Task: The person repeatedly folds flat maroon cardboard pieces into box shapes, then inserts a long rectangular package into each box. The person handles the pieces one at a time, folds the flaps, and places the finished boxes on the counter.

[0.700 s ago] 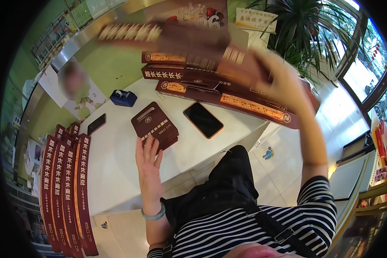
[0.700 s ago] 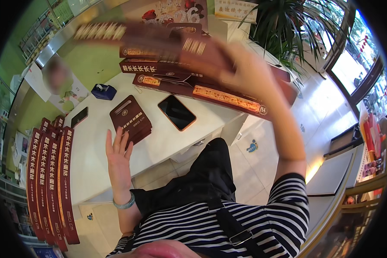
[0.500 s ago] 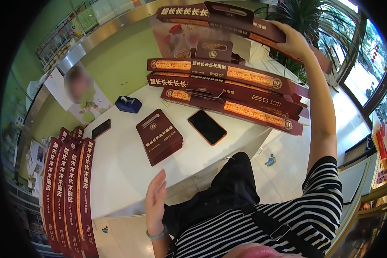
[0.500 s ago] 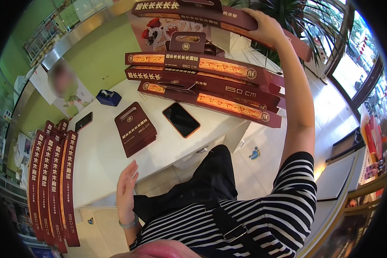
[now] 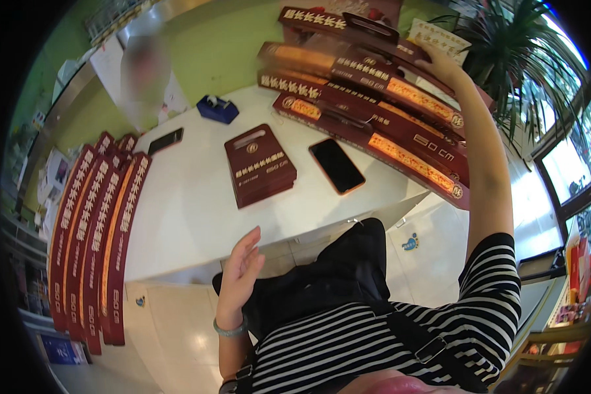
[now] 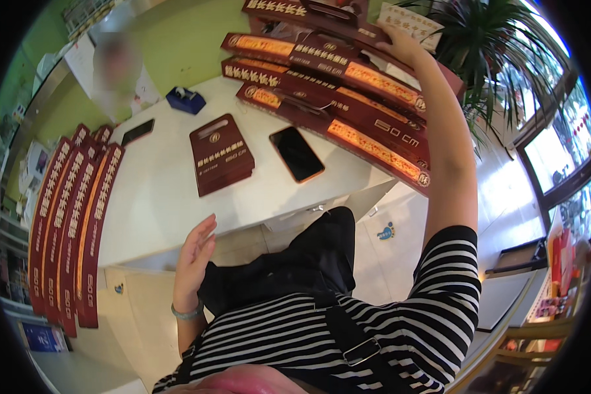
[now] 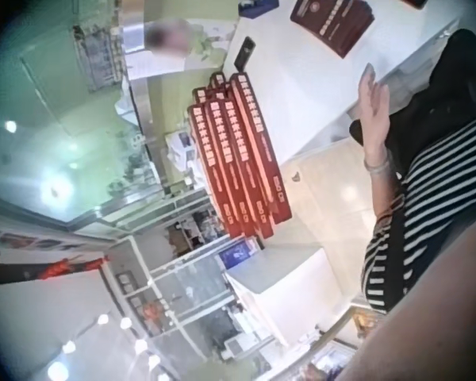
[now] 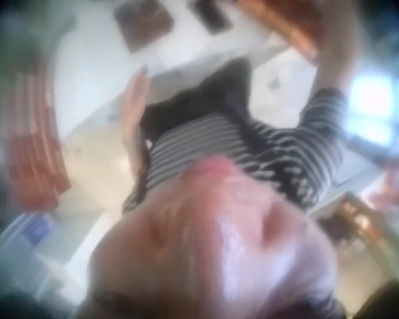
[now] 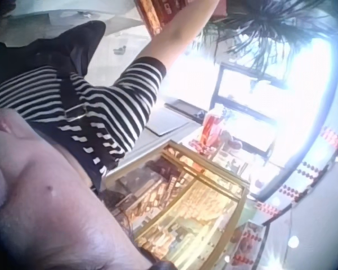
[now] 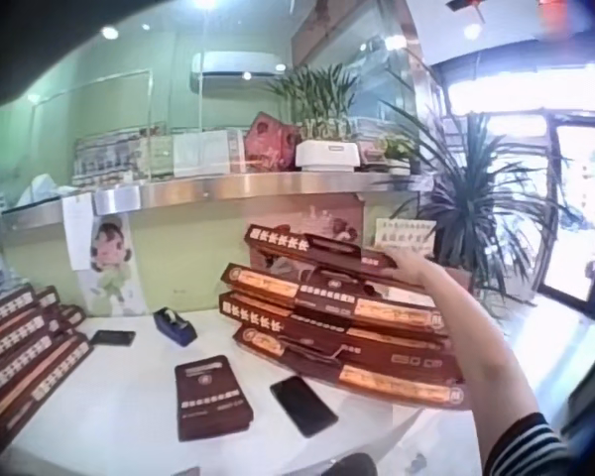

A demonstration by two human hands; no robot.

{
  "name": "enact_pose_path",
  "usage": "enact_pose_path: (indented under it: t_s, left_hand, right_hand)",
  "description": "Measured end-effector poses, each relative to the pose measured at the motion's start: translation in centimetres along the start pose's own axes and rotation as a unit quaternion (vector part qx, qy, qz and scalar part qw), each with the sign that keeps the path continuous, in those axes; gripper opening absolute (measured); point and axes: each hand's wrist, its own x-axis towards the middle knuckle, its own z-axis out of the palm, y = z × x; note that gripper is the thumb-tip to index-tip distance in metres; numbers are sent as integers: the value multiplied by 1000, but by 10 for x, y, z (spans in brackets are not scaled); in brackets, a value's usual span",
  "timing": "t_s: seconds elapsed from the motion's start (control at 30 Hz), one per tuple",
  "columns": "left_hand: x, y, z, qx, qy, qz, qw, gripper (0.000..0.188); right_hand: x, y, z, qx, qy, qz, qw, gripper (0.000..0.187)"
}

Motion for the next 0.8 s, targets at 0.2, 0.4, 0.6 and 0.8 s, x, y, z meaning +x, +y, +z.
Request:
enact_pose_path:
  t_s: [0.2, 0.4, 0.6, 0.8]
  left_hand:
    - [-18, -17, 0, -7, 5, -43, 999, 49]
    - [0, -8, 25, 18, -62, 23, 998, 47]
    - [-26, -15, 9, -46, -38, -18, 998, 45]
    - [16, -23, -1, -336, -79, 72, 936, 63]
  right_hand:
    - [-52, -225, -32, 213, 160, -177, 948, 47]
    - [-128, -394, 61, 306, -111, -320, 889, 61]
    - [-132, -433, 95, 371, -72, -326, 867, 17]
    - [-191, -406, 29, 418, 152, -353, 823, 38]
